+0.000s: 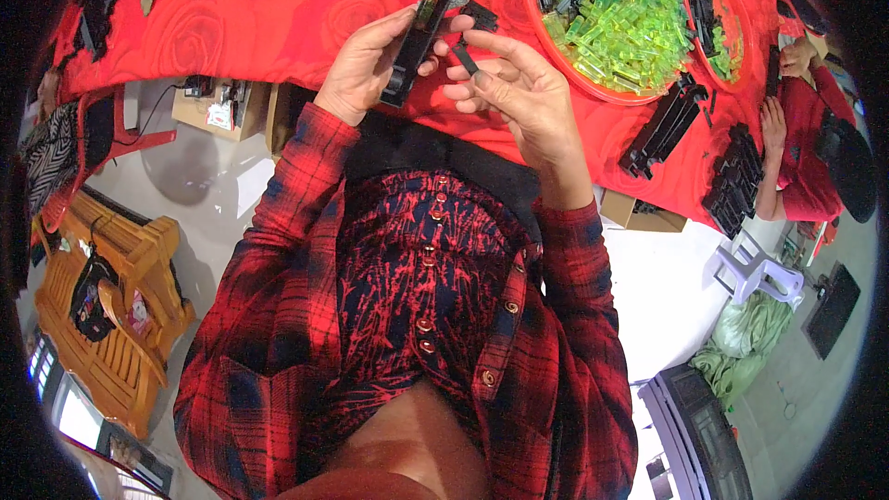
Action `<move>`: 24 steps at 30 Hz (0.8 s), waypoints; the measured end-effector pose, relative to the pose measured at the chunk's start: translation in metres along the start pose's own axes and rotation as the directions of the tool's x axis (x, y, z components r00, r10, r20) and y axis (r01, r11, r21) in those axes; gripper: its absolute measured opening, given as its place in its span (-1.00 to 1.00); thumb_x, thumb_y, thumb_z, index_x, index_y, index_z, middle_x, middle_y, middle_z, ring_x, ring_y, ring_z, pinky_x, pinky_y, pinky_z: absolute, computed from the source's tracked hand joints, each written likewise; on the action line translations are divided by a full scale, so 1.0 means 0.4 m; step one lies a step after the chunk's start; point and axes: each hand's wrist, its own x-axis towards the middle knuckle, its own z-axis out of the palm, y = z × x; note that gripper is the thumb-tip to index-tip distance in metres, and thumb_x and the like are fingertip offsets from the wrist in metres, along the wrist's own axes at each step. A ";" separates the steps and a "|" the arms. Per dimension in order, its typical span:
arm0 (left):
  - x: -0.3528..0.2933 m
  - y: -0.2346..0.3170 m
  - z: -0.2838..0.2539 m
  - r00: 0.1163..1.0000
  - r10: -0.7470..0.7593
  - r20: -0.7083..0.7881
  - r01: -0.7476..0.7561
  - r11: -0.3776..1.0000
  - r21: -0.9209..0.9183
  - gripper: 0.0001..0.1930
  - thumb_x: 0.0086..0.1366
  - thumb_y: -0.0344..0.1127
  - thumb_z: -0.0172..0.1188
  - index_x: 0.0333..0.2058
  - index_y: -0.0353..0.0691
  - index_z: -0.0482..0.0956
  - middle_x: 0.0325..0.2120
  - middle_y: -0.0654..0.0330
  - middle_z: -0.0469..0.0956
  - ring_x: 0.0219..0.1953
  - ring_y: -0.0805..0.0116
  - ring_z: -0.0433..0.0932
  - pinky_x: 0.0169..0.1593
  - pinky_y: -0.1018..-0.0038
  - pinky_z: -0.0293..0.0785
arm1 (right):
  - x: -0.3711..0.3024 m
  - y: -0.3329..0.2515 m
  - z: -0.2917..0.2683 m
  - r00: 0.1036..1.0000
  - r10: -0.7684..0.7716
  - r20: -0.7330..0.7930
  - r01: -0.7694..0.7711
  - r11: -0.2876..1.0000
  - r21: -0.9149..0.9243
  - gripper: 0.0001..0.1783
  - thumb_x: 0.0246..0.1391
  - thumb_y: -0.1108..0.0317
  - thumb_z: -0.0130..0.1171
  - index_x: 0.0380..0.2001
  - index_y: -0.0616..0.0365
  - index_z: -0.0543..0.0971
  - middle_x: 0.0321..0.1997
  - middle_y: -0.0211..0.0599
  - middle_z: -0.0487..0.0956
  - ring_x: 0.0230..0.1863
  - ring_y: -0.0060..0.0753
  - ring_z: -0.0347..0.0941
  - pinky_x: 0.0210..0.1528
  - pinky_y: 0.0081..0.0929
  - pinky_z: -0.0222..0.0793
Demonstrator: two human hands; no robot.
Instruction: The person assembles small black plastic and metal components by hand at a table.
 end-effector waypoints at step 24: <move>-0.018 0.000 0.014 0.996 -0.024 0.091 0.023 1.000 0.015 -0.52 0.51 -0.12 -0.13 0.22 -0.35 0.34 0.07 -0.07 0.53 -0.18 0.38 0.63 -0.18 0.56 0.57 | -0.010 0.006 -0.034 0.996 0.042 -0.083 -0.027 0.983 0.180 -0.76 0.28 0.38 0.13 -0.05 0.24 0.50 -0.24 -0.12 0.64 -0.34 -0.38 0.62 -0.37 -0.56 0.51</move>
